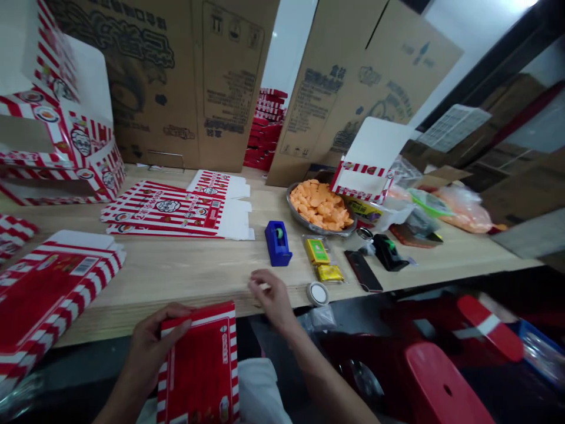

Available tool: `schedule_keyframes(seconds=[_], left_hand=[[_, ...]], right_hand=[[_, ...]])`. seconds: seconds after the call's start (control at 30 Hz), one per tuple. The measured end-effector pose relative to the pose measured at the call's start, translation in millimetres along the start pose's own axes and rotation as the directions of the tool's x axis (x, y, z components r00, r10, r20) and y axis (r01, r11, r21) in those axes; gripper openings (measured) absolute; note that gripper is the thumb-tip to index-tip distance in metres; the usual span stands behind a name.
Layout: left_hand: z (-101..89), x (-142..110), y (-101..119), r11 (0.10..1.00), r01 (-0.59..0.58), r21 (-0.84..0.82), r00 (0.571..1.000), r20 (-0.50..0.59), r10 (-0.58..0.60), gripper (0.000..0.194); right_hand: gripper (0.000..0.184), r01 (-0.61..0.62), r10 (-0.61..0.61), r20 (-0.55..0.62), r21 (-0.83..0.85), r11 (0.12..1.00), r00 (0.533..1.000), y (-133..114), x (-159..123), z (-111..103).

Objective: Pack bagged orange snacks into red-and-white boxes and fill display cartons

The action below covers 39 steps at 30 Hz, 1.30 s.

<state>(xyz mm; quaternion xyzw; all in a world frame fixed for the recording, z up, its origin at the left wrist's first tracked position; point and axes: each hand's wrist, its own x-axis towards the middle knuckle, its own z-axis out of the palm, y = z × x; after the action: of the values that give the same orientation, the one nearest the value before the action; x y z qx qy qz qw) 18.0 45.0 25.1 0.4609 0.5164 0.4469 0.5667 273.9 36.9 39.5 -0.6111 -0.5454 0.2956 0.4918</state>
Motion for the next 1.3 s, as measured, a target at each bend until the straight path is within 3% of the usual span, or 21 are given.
schedule_keyframes(seconds=[0.03,0.1,0.17,0.33,0.53,0.67,0.83,0.97,1.07,1.13,1.2,1.23,1.27,1.3], left_hand=[[-0.4,-1,1,1.0,0.008,-0.006,1.0,-0.009,-0.008,0.027],[-1.8,-3,2,0.999,0.032,-0.023,0.999,-0.023,-0.032,0.028],[-3.4,-3,3,0.996,0.081,-0.044,0.997,-0.001,-0.081,0.031],[-4.5,-1,1,0.989,0.113,-0.099,0.993,0.037,-0.11,0.031],[-4.8,1,1,0.986,0.112,-0.121,0.994,-0.005,-0.113,0.031],[-4.6,-1,2,0.961,0.22,-0.166,0.975,0.0,-0.223,0.036],[-2.6,0,2,0.945,0.259,-0.2,0.965,0.027,-0.259,0.036],[4.4,-1,9,0.978,0.151,-0.147,0.988,0.035,-0.147,0.028],[11.1,-1,14,0.98,0.125,-0.154,0.99,0.091,-0.111,0.024],[14.4,0,14,0.974,0.148,-0.17,0.984,0.126,-0.127,0.024],[17.1,2,11,0.971,0.158,-0.178,0.98,0.145,-0.132,0.025],[18.5,3,9,0.971,0.16,-0.179,0.979,0.156,-0.133,0.025],[20.1,4,8,0.969,0.165,-0.181,0.976,0.173,-0.134,0.024],[21.8,5,6,0.967,0.173,-0.185,0.972,0.193,-0.137,0.024]], right_hand=[[0.014,-0.005,0.002,-0.172,-0.016,1.0,0.985,6,11,-12],[0.016,-0.056,0.038,-0.451,-0.026,0.998,0.892,20,35,-36],[0.02,-0.118,0.099,-0.544,0.001,0.993,0.833,36,55,-55],[0.025,-0.181,0.194,-0.463,0.072,0.981,0.865,59,78,-65],[0.029,-0.138,0.226,-0.55,0.197,0.971,0.804,68,83,-48],[0.032,-0.07,0.251,-0.62,0.3,0.951,0.743,68,67,-39],[0.029,-0.022,0.288,-0.637,0.391,0.92,0.715,72,42,-26],[0.03,-0.071,0.359,-0.609,0.444,0.893,0.707,83,36,-20],[0.031,-0.126,0.416,-0.535,0.495,0.86,0.736,78,28,-18],[0.031,-0.203,0.428,-0.378,0.507,0.838,0.821,61,24,-18],[0.028,-0.273,0.307,-0.018,0.405,0.873,0.952,33,27,-16],[0.026,-0.255,0.187,0.234,0.309,0.916,0.954,16,33,-14],[0.023,-0.175,0.052,0.485,0.211,0.962,0.873,-1,40,-11],[0.021,-0.055,-0.059,0.678,0.146,0.988,0.733,-19,50,-6]])
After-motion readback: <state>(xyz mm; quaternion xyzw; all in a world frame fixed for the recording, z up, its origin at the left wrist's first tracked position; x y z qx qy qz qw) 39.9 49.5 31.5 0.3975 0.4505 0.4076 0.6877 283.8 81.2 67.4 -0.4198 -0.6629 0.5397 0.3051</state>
